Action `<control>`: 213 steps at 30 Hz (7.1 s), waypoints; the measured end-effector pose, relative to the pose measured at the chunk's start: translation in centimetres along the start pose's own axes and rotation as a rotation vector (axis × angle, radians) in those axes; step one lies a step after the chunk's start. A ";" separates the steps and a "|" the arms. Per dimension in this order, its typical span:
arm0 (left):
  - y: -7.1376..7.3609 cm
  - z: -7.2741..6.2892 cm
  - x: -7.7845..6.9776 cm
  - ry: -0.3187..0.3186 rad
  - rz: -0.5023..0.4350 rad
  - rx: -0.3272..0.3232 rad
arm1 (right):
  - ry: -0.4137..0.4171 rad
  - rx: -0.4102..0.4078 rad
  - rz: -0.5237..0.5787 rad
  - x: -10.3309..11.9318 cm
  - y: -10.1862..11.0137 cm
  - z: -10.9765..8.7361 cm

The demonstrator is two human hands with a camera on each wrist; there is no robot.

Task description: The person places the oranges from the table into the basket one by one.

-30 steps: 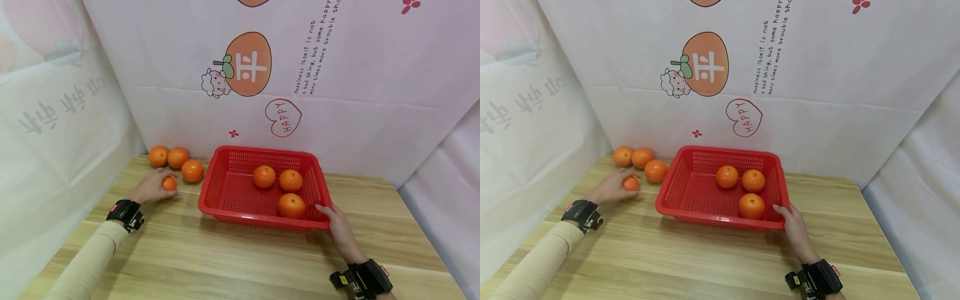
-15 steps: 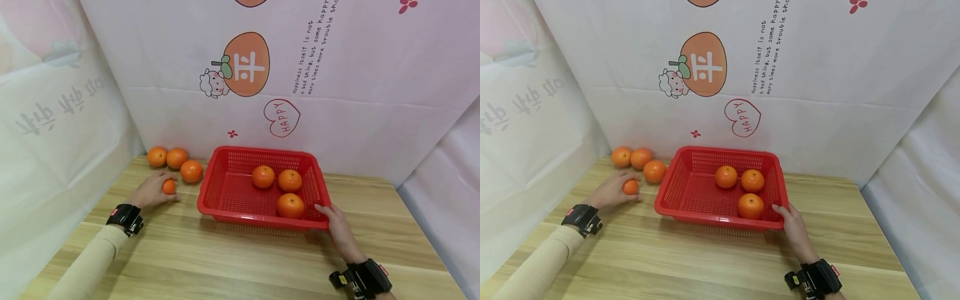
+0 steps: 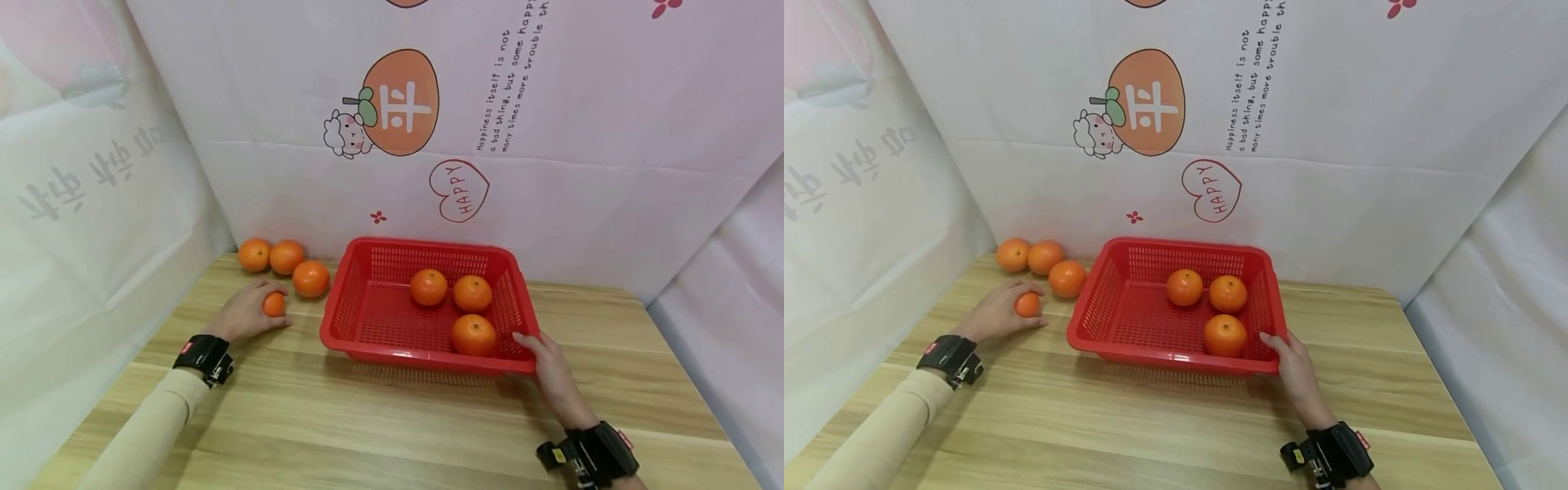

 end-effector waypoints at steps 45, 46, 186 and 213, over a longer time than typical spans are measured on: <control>1.7 0.4 -1.1 -0.063 0.000 -0.021 | -0.040 -0.008 -0.038 0.1 -0.1 0.1; 1.8 0.5 -1.2 -0.067 0.005 -0.023 | -0.043 -0.010 -0.039 0.0 -0.1 0.1; 1.9 10.4 -26.5 -0.659 0.039 0.186 | 0.007 0.007 -0.030 0.0 0.3 0.1; -2.3 10.7 -27.5 -0.757 0.217 0.393 | -0.031 0.009 -0.059 -0.1 0.1 -0.1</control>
Point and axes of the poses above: each hand's wrist, its own z-axis towards the middle knuckle, its own y-axis out of the back of the hand, x = y × z, the point moved 1 cm from there along z, towards the middle knuckle, and after that the axes turned 8 degrees about z, right-handed, at the moved point
